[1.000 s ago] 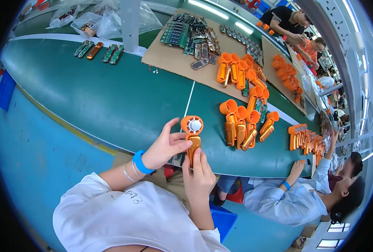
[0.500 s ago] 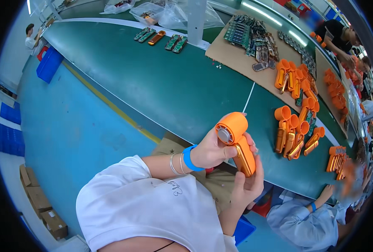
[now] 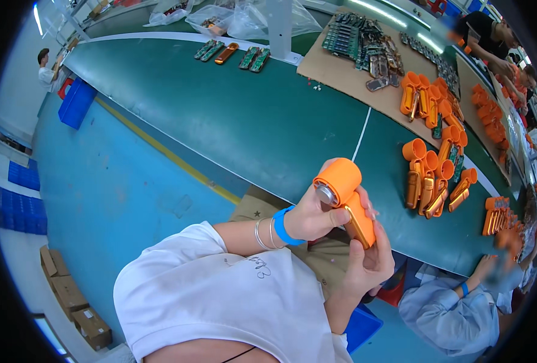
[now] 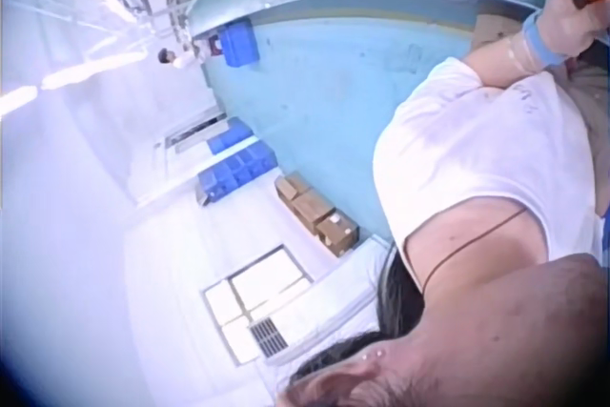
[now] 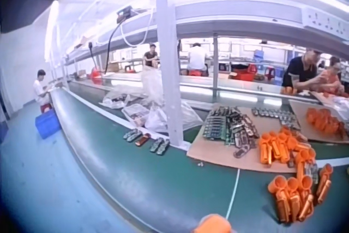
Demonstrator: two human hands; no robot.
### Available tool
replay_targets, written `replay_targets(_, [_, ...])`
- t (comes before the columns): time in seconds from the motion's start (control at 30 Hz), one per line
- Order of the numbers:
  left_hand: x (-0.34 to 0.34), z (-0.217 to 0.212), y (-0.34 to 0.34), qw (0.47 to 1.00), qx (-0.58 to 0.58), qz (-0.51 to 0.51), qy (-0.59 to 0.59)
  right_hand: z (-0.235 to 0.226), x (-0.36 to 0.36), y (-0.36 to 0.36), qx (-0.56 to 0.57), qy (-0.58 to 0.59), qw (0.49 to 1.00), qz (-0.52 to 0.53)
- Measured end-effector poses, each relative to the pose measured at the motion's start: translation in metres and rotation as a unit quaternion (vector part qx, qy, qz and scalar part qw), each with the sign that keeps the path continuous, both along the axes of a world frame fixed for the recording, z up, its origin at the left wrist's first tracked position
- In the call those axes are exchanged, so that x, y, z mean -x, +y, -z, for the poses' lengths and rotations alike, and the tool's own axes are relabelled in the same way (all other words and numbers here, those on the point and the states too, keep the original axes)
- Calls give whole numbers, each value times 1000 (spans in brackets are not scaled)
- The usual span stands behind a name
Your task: Assembling handheld fans on a production line.
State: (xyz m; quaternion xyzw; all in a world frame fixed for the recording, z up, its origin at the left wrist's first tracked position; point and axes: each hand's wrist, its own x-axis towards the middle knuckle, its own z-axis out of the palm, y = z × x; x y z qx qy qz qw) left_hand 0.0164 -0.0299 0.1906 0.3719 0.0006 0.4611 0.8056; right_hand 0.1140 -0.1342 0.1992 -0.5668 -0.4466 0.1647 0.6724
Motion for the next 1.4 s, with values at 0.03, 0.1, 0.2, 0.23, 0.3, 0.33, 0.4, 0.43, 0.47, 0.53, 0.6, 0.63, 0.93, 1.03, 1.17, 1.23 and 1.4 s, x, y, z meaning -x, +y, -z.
replay_targets(0.03, [-2,4,2,1000,-2,0,0,3,-2,0,3,0,1000,-9])
replay_targets(0.1, [-3,5,6,1000,-5,1,-1,8,-4,1,5,-1,1000,-17])
replay_targets(0.2, [-3,3,12,998,11,49,47,15,4,1,13,56,998,7])
replay_targets(0.23, [-7,7,12,997,-10,46,54,16,7,4,-8,107,994,17])
replay_targets(0.3, [-7,9,9,990,-70,88,83,20,12,9,-35,167,985,35])
replay_targets(0.33, [-7,8,3,984,-48,135,110,23,16,10,-46,166,984,50])
replay_targets(0.4, [-11,5,-7,974,-57,138,169,33,21,15,-94,159,981,52])
replay_targets(0.43, [-10,4,-5,975,-58,136,167,32,17,15,-95,156,982,50])
replay_targets(0.47, [-6,3,-2,971,-38,137,194,30,11,14,-30,24,993,112])
replay_targets(0.53, [-1,-2,-3,970,15,134,202,27,-2,15,18,-87,982,166])
replay_targets(0.6, [7,-29,7,915,-63,174,359,10,-13,15,30,-4,998,63])
replay_targets(0.63, [6,-24,6,897,-170,113,393,13,-17,14,38,42,998,11])
replay_targets(0.93, [1,-15,-8,876,-319,-109,346,31,-36,10,-135,297,933,-152])
replay_targets(1.03, [-1,-15,-12,861,-357,-152,328,36,-36,6,-169,330,915,-158])
replay_targets(1.17, [-2,-10,-13,822,-414,-217,326,39,-25,7,-192,359,900,-153])
replay_targets(1.23, [-5,-7,-11,823,-430,-209,306,33,-23,3,-185,357,907,-123])
replay_targets(1.4, [1,-3,-11,816,-434,-167,343,33,-24,5,-150,342,926,-64])
